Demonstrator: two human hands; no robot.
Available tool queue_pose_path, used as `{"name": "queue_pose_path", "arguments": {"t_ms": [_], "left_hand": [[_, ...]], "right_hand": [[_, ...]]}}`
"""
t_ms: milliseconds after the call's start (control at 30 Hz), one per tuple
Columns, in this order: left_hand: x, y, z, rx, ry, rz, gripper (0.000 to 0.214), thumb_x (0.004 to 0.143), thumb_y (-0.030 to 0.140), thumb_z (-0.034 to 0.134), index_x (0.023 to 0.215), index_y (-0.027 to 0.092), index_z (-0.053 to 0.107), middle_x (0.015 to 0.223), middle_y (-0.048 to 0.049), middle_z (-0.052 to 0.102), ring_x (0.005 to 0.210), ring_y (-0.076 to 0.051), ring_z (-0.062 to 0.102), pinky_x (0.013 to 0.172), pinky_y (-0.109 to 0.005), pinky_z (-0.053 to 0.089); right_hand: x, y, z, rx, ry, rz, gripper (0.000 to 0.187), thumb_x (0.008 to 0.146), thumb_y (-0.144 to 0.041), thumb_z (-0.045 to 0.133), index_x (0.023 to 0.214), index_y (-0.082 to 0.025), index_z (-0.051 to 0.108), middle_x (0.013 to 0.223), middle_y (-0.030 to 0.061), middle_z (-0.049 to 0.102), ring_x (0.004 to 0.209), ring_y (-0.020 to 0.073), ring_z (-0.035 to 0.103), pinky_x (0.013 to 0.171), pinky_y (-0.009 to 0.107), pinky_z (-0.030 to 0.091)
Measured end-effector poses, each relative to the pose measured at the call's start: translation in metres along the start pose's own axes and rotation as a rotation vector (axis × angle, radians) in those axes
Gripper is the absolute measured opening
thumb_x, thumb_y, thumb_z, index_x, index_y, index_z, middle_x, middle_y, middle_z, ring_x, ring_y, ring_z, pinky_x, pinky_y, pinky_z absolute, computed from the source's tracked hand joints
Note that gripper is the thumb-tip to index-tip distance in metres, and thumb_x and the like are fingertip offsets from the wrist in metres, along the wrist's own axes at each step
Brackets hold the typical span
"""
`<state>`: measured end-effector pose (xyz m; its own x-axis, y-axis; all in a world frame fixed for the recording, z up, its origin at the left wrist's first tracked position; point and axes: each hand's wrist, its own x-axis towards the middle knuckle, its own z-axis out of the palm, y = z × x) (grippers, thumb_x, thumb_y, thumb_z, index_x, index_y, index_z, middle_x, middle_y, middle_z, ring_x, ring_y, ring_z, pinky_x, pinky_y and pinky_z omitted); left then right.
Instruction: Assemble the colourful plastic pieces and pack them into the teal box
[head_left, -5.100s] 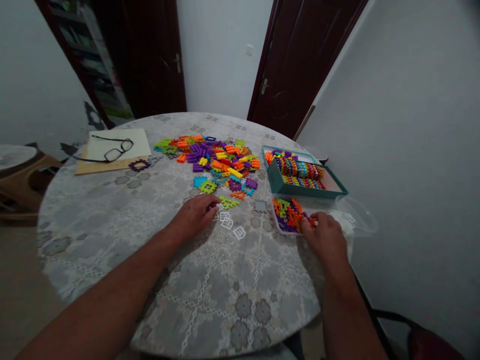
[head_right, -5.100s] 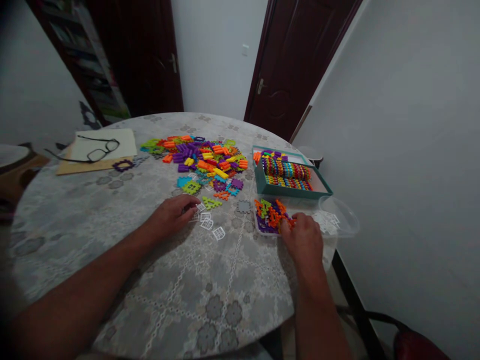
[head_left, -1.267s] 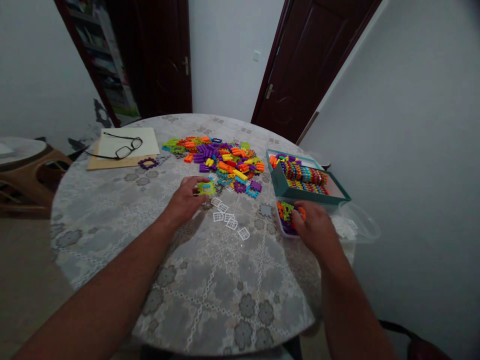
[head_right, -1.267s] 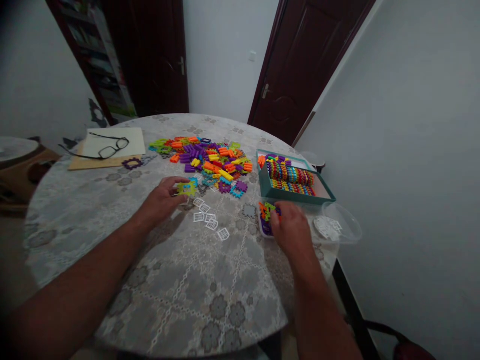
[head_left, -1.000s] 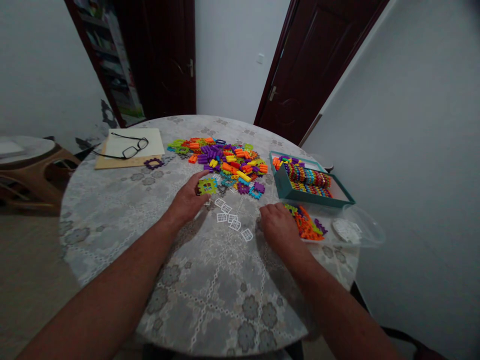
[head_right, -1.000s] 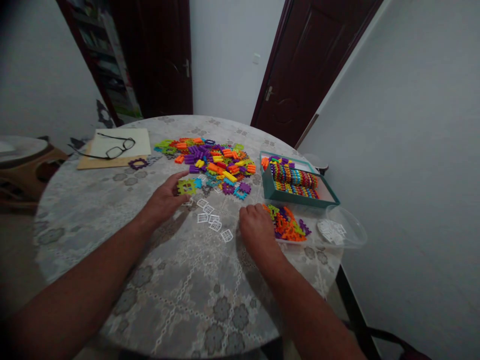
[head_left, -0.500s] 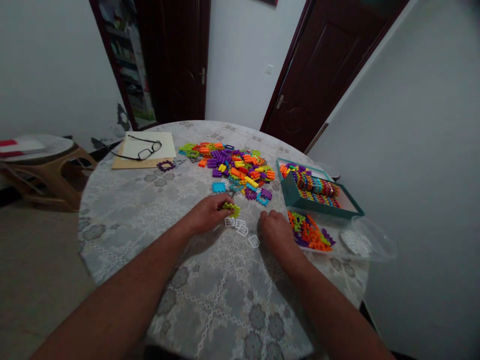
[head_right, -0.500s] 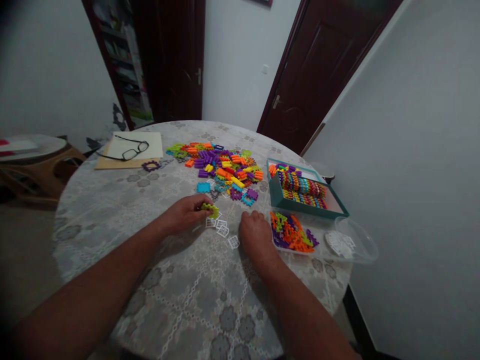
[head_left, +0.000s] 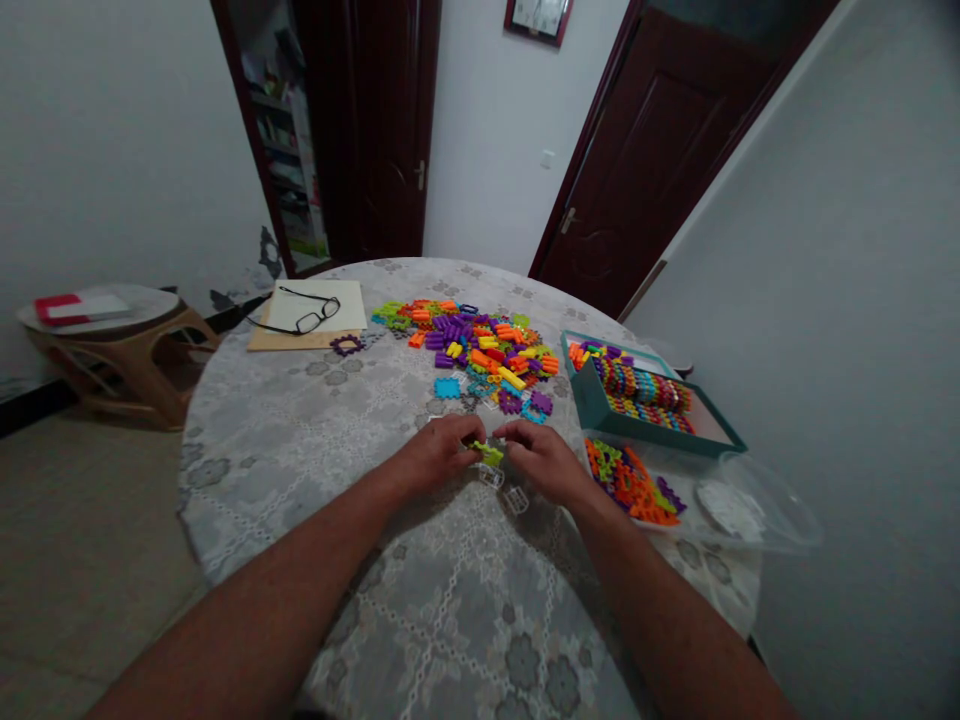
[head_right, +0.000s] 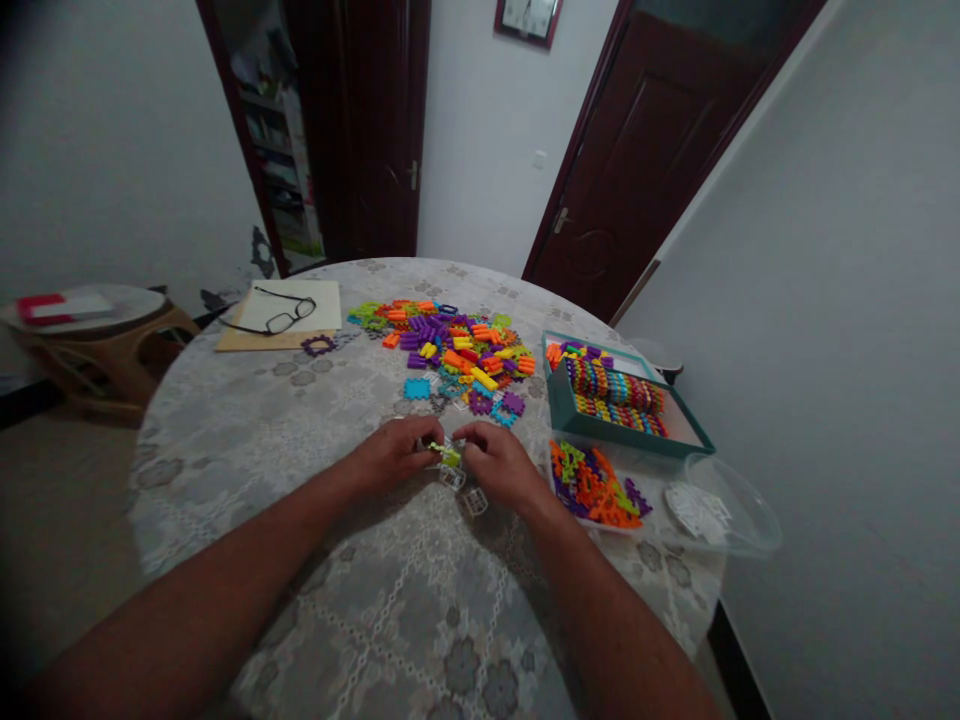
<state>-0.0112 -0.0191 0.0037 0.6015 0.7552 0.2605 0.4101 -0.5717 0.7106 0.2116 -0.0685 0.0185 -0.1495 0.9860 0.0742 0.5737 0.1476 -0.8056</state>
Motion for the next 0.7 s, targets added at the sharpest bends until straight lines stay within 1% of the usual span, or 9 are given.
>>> {"name": "queue_pose_path", "arguments": {"t_ms": [100,200,367,433,533,633,700], "left_hand": [[0.0,0.001,0.001,0.014,0.001,0.006,0.008,0.087,0.018,0.067,0.092,0.023,0.064,0.087,0.0001,0.069,0.08,-0.019,0.062,0.076,-0.032,0.044],[0.0,-0.001,0.004,0.019,-0.001,0.007,0.012,0.084,0.016,0.067,0.09,0.023,0.06,0.084,0.0009,0.065,0.078,-0.018,0.059,0.074,-0.031,0.043],[0.002,-0.004,0.008,0.037,0.075,-0.007,0.018,0.08,0.016,0.069,0.09,0.022,0.056,0.087,0.001,0.06,0.078,-0.017,0.054,0.071,-0.029,0.04],[0.003,-0.006,0.008,0.027,0.085,-0.007,0.02,0.08,0.015,0.07,0.092,0.022,0.056,0.088,0.0014,0.059,0.079,-0.017,0.053,0.072,-0.028,0.04],[0.003,-0.01,0.009,0.018,0.085,0.016,0.019,0.081,0.013,0.068,0.093,0.021,0.058,0.09,0.0008,0.061,0.082,-0.018,0.056,0.076,-0.029,0.041],[0.003,-0.012,0.009,0.017,0.055,0.055,0.015,0.083,0.012,0.066,0.094,0.021,0.061,0.092,-0.0004,0.064,0.085,-0.018,0.059,0.079,-0.03,0.042],[0.003,-0.014,0.009,0.018,0.02,0.056,0.013,0.084,0.012,0.065,0.093,0.021,0.063,0.091,-0.0001,0.065,0.083,-0.018,0.059,0.077,-0.029,0.041]], "right_hand": [[0.006,-0.004,0.001,0.042,-0.039,0.005,0.036,0.084,-0.021,0.051,0.108,-0.019,0.079,0.084,-0.0004,0.073,0.072,0.0153,0.062,0.065,0.024,0.046],[0.012,-0.008,0.001,0.046,-0.087,-0.004,0.037,0.083,-0.019,0.05,0.105,-0.019,0.081,0.085,-0.0005,0.074,0.074,0.0152,0.062,0.068,0.024,0.048],[0.022,-0.01,0.0,0.016,-0.141,0.005,0.034,0.084,-0.016,0.052,0.103,-0.019,0.08,0.087,-0.0006,0.075,0.078,0.0154,0.064,0.071,0.024,0.048],[0.025,-0.009,0.001,0.038,-0.147,-0.03,0.033,0.086,-0.018,0.055,0.11,-0.019,0.078,0.089,-0.0002,0.075,0.079,0.0154,0.064,0.072,0.024,0.048],[0.025,-0.007,0.007,0.1,-0.177,-0.056,0.037,0.09,-0.024,0.059,0.124,-0.02,0.072,0.086,-0.0008,0.072,0.073,0.0144,0.061,0.066,0.024,0.046],[0.026,-0.004,0.01,0.122,-0.197,-0.043,0.038,0.095,-0.03,0.06,0.13,-0.02,0.07,0.081,-0.0017,0.069,0.068,0.0137,0.059,0.062,0.023,0.044],[0.03,-0.002,0.005,0.072,-0.183,-0.036,0.039,0.096,-0.031,0.061,0.132,-0.019,0.069,0.086,-0.0001,0.072,0.073,0.0148,0.062,0.066,0.024,0.047]]}}
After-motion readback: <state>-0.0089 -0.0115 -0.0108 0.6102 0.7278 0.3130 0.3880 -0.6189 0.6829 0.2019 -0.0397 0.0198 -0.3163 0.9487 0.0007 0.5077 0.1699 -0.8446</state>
